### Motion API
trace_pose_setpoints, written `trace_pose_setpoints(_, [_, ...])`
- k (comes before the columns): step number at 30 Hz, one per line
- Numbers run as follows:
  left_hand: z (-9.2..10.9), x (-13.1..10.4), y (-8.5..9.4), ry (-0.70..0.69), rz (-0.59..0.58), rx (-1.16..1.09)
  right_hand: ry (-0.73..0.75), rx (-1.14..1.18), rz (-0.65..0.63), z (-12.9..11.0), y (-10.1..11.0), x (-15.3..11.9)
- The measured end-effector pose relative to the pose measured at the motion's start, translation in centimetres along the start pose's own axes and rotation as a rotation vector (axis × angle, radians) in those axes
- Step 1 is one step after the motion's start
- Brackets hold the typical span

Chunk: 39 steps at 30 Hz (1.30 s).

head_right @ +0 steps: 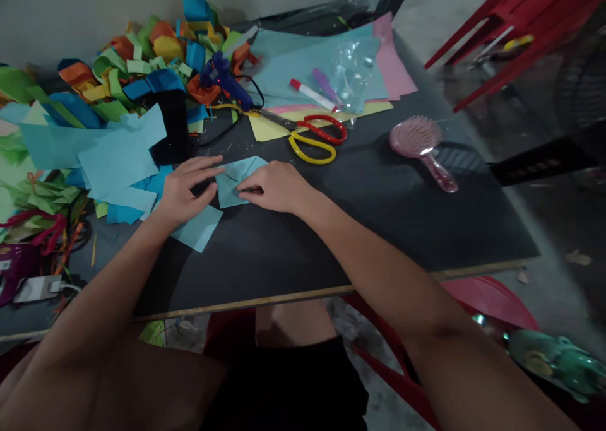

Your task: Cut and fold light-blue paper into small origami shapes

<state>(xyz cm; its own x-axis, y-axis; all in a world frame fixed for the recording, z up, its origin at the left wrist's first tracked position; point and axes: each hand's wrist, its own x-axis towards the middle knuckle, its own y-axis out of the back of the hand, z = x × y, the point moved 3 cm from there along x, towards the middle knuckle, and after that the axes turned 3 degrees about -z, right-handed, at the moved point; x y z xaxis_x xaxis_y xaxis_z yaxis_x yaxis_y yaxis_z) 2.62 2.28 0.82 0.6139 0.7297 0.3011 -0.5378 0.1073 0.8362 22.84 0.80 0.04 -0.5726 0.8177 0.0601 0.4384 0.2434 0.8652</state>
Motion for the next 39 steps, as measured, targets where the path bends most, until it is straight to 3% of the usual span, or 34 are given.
trace_pose_setpoints(6, [0.0, 0.1, -0.5, -0.130, 0.008, -0.014, -0.084, -0.099, -0.022, -0.7, 0.1, 0.1])
trace_pose_setpoints(10, [-0.4, 0.2, -0.7, -0.146, -0.009, 0.002, -0.122, -0.157, -0.020, -1.2, 0.1, 0.2])
trace_pose_setpoints(15, [-1.1, 0.3, -0.4, -0.157, -0.260, 0.025, 0.099, 0.102, 0.000, 0.2, 1.4, -0.2])
trace_pose_setpoints(17, [-1.6, 0.2, 0.2, -0.143, -0.310, -0.033, 0.208, 0.240, -0.003, 1.2, 2.6, -0.5])
trace_pose_setpoints(20, [-2.3, 0.0, 0.8, -0.098, -0.339, -0.116, 0.243, 0.255, -0.112, 2.5, 3.6, -0.8])
trace_pose_setpoints(25, [-2.7, -0.1, 0.5, -0.133, -0.261, -0.067, 0.238, 0.266, -0.203, 1.9, 2.4, -0.5])
trace_pose_setpoints(29, [-2.2, 0.0, 0.8, -0.164, -0.104, 0.104, 0.243, 0.214, -0.147, 0.6, 1.6, -0.3])
trace_pose_setpoints(39, [0.7, -0.6, 1.0, -0.409, -0.146, 0.292, 0.244, 0.163, -0.101, 1.2, 2.4, -0.8])
